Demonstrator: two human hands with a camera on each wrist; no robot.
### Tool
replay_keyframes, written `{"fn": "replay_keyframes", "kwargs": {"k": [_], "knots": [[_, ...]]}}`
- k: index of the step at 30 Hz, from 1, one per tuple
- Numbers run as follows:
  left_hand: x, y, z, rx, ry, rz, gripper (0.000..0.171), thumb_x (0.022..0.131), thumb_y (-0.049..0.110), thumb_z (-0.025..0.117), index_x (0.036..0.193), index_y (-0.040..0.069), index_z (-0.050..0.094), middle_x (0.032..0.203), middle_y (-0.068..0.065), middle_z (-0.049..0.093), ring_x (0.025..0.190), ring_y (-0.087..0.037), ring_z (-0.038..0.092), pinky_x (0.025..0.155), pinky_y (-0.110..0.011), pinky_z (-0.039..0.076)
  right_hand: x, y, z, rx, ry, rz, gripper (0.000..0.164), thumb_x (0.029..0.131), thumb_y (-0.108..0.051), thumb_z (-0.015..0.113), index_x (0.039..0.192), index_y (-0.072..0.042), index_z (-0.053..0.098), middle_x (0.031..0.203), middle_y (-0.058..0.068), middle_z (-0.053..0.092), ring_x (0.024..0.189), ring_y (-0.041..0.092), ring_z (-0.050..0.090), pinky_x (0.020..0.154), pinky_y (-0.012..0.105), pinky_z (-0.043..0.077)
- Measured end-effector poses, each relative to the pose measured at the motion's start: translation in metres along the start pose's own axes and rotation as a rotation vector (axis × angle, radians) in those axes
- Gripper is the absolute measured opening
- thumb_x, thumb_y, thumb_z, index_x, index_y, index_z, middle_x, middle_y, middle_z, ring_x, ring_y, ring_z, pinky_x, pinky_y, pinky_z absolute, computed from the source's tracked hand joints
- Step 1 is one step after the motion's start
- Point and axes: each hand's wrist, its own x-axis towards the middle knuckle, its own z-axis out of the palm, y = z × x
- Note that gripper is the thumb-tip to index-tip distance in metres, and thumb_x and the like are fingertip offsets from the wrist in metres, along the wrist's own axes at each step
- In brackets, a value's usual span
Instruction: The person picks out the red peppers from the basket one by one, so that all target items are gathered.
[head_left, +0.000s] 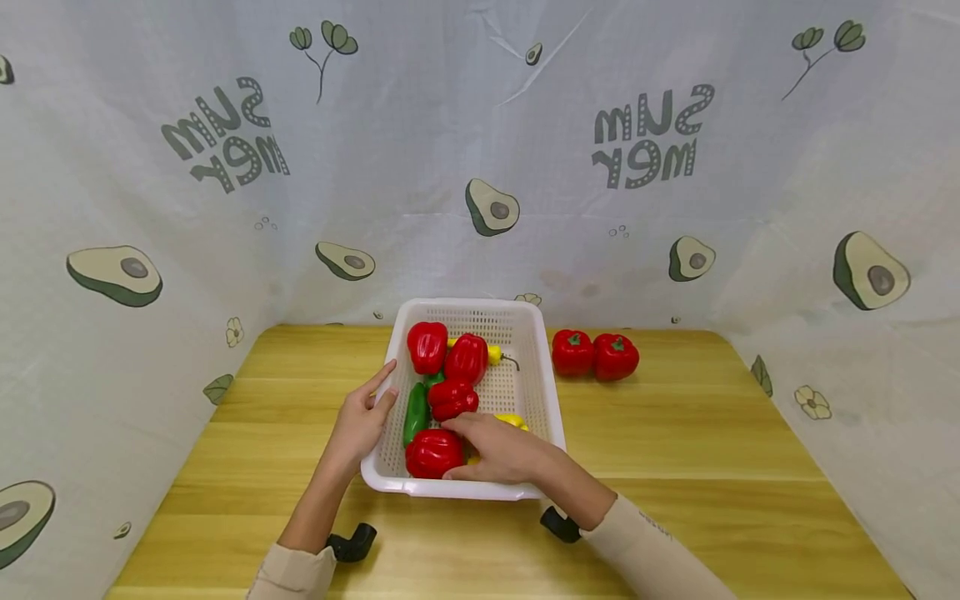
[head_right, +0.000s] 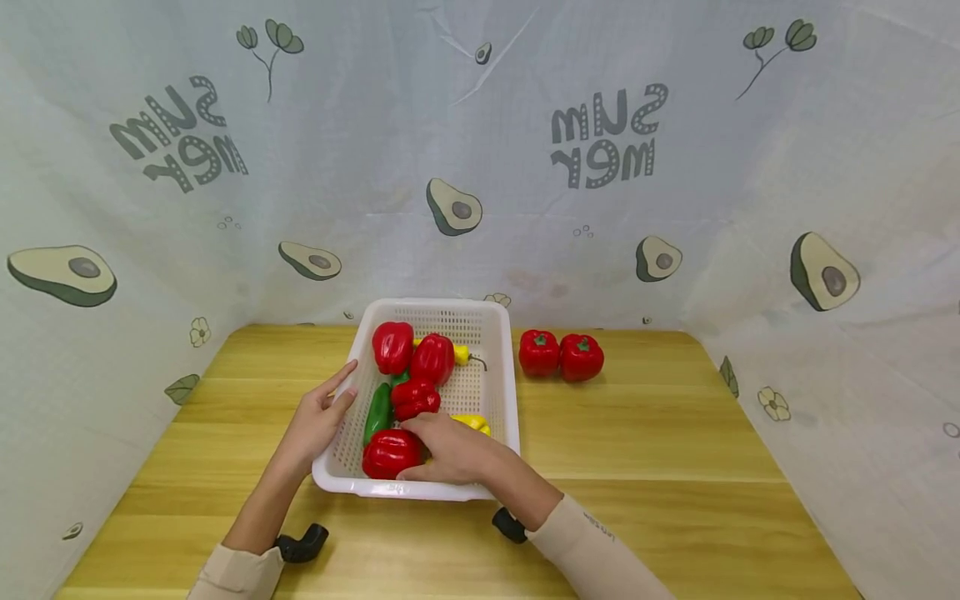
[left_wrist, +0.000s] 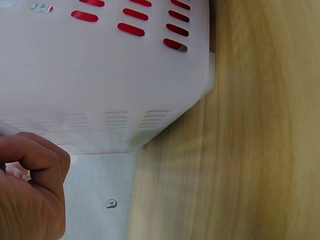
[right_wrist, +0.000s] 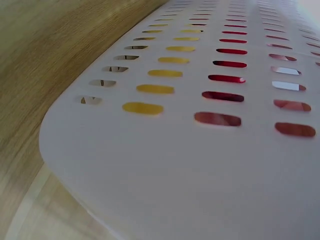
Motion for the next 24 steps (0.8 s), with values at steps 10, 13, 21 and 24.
{"fn": "replay_keyframes", "kwargs": {"k": [10,13,21,24], "knots": [[0.0000,0.0010,-0.0014,-0.009,-0.009,0.010,0.053,0.108,0.028,0.054,0.159,0.028,0.042,0.121,-0.031,0.070,0.096,-0.039,0.076,0.070,-0.051,0.066,0.0000,0.0012,0.0014,-0.014,0.017,0.022,0.069,0.086,-0.044,0.081,0.141,-0.008,0.058,0.136,0.004,0.059,0.119,0.016,0.058,0.102,0.031,0.057],[0.0004,0.0007,-0.0010,-0.003,-0.006,0.015,0.052,0.108,0.027,0.054,0.158,0.029,0.043,0.118,-0.031,0.070,0.094,-0.037,0.077,0.070,-0.050,0.066,-0.0002,0.0019,0.0010,-0.011,0.026,0.013,0.066,0.085,-0.044,0.081,0.137,-0.008,0.060,0.131,0.003,0.064,0.115,0.014,0.061,0.099,0.027,0.058],[0.0002,0.0002,0.0002,0.003,-0.001,0.018,0.051,0.108,0.025,0.054,0.157,0.030,0.045,0.118,-0.030,0.071,0.090,-0.034,0.077,0.069,-0.048,0.066,-0.0036,0.0001,-0.0005,0.027,0.084,0.009,0.067,0.080,-0.041,0.086,0.132,-0.014,0.055,0.124,-0.001,0.065,0.111,0.011,0.061,0.096,0.025,0.058],[-0.0007,0.0005,-0.0001,0.001,0.000,0.015,0.051,0.107,0.025,0.055,0.157,0.031,0.045,0.118,-0.030,0.071,0.089,-0.034,0.077,0.068,-0.048,0.066,-0.0052,-0.0019,-0.0011,0.063,0.131,0.009,0.066,0.076,-0.038,0.088,0.129,-0.017,0.054,0.127,-0.002,0.060,0.116,0.013,0.057,0.097,0.027,0.058]]}}
